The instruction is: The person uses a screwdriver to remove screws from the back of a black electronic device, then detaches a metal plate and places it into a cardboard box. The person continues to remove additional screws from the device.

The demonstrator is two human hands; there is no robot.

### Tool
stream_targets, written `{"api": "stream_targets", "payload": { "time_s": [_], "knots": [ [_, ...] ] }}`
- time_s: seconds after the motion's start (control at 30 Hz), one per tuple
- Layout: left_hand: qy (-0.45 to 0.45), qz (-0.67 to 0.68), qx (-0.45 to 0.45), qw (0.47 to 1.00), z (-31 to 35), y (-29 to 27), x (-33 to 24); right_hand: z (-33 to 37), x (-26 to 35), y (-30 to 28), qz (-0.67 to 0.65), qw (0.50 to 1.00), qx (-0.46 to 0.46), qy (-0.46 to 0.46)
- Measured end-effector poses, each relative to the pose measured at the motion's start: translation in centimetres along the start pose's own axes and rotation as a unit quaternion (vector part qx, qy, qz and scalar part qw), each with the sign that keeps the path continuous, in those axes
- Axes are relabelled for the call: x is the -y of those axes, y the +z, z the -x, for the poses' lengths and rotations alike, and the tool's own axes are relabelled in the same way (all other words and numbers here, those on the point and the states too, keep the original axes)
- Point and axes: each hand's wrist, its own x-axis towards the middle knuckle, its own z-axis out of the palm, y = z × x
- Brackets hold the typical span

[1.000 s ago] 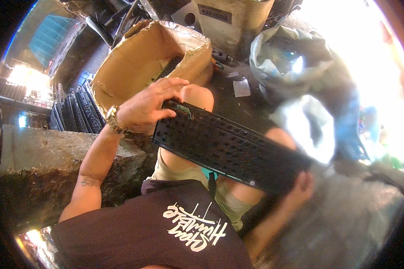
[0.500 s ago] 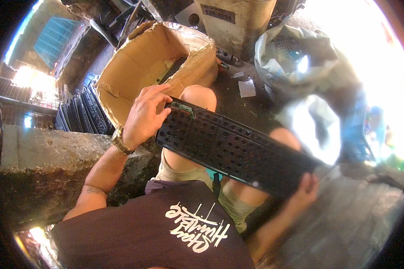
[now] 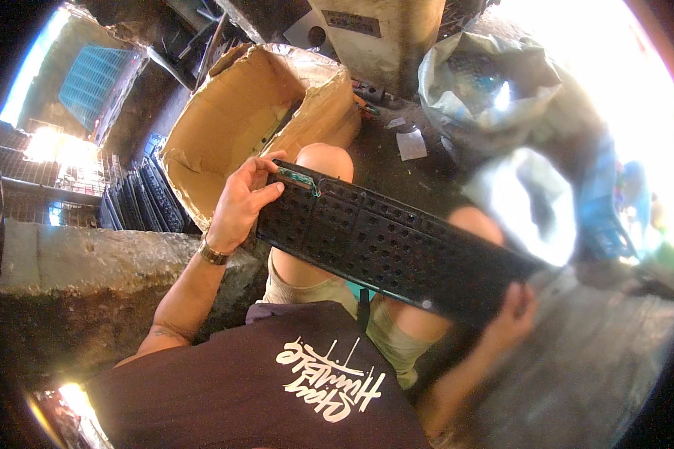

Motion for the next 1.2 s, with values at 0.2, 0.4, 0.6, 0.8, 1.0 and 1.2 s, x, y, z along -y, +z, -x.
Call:
{"api": "stream_targets", "payload": {
  "time_s": [0.2, 0.4, 0.6, 0.8, 1.0, 1.2],
  "knots": [
    [0.051, 0.014, -0.059, 0.997, -0.1, 1.7, 1.2, 1.1, 5.5, -0.6, 0.065, 0.995, -0.074, -0.036],
    [0.100, 0.015, -0.092, 0.991, -1.0, 4.1, 3.6, 4.2, 20.0, 4.5, 0.017, 0.935, 0.263, -0.237],
    [0.140, -0.115, -0.117, 0.976, -0.7, 5.2, 4.4, 7.7, 24.0, 16.7, 0.146, 0.842, 0.401, -0.331],
    [0.164, -0.096, -0.140, 0.972, -0.3, 5.2, 4.8, 9.1, 23.2, 18.6, 0.158, 0.853, 0.372, -0.330],
    [0.193, -0.074, -0.136, 0.969, -0.4, 4.7, 5.1, 8.7, 23.8, 18.9, 0.148, 0.839, 0.395, -0.344],
    [0.183, -0.056, -0.109, 0.975, -0.2, 4.4, 4.9, 9.3, 23.8, 18.6, 0.181, 0.845, 0.377, -0.334]
  ]
}}
